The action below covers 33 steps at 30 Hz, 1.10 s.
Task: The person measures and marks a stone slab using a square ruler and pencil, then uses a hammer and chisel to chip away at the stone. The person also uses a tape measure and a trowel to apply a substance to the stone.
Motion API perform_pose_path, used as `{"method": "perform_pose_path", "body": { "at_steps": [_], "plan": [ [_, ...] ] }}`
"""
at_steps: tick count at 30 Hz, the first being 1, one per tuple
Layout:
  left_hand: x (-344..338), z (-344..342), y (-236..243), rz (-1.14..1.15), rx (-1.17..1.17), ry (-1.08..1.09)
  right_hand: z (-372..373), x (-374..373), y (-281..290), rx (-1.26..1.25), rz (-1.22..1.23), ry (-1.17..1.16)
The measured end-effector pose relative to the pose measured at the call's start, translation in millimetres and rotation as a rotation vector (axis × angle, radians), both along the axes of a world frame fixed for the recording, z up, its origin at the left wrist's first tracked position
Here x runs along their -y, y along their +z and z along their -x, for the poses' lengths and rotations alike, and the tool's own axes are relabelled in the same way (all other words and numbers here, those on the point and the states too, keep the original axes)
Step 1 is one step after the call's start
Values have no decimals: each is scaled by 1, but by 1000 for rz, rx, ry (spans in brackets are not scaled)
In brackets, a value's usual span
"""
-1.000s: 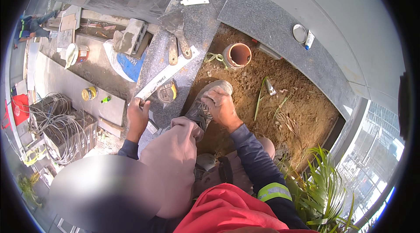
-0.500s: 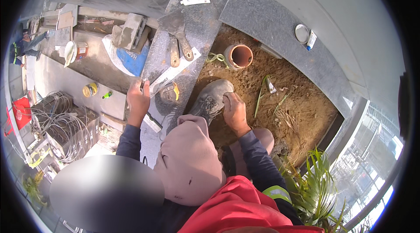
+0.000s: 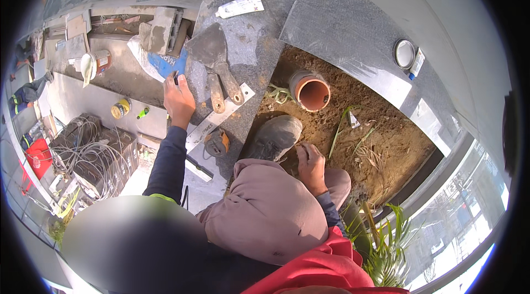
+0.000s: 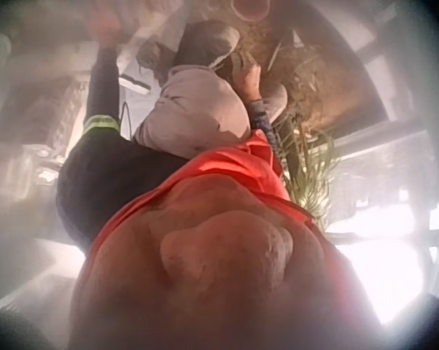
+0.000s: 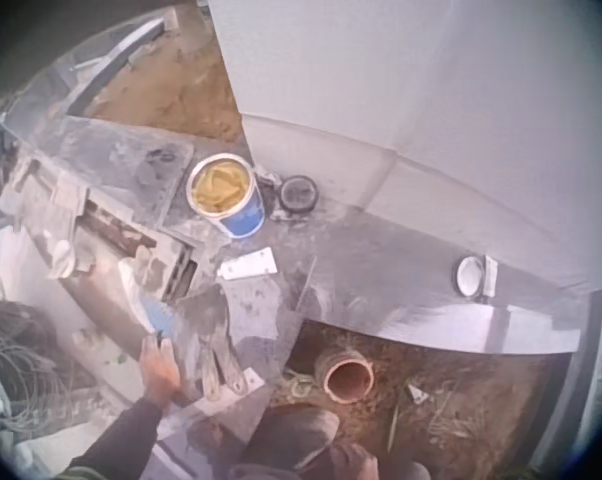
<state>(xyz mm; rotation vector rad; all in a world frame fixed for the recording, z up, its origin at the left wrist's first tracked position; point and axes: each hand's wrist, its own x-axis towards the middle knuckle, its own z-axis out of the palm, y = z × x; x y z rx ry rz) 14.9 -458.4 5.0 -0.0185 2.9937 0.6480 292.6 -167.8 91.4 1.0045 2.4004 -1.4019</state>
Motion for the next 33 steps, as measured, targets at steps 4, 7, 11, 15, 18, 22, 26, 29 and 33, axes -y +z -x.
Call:
{"method": "perform_pose_path", "body": {
  "at_steps": [4, 7, 11, 15, 18, 22, 26, 29, 33],
  "plan": [
    [-4, 2, -4, 61, 27, -13, 9, 14, -4, 89, 133, -20],
    [5, 0, -4, 90, 21, 18, 25, 17, -2, 85, 178, -22],
    [7, 3, -6, 102, 39, -10, 41, 10, 11, 100, 166, -55],
    [4, 3, -10, 141, 42, -22, 38, 6, 20, 106, 174, -106],
    [0, 4, 1, 107, 61, -15, 32, 6, 18, 66, 158, -59],
    [-4, 0, 4, 5, -4, -21, 29, -5, 14, -6, 64, 45],
    [3, 1, -7, 59, -52, -11, 24, -13, 20, -106, -28, 120],
    [3, 0, -2, 115, -14, 33, 17, -16, 29, -184, -94, 196],
    [4, 1, -7, 49, -185, -55, 2, -24, 34, -212, -177, 279]
  ]
}}
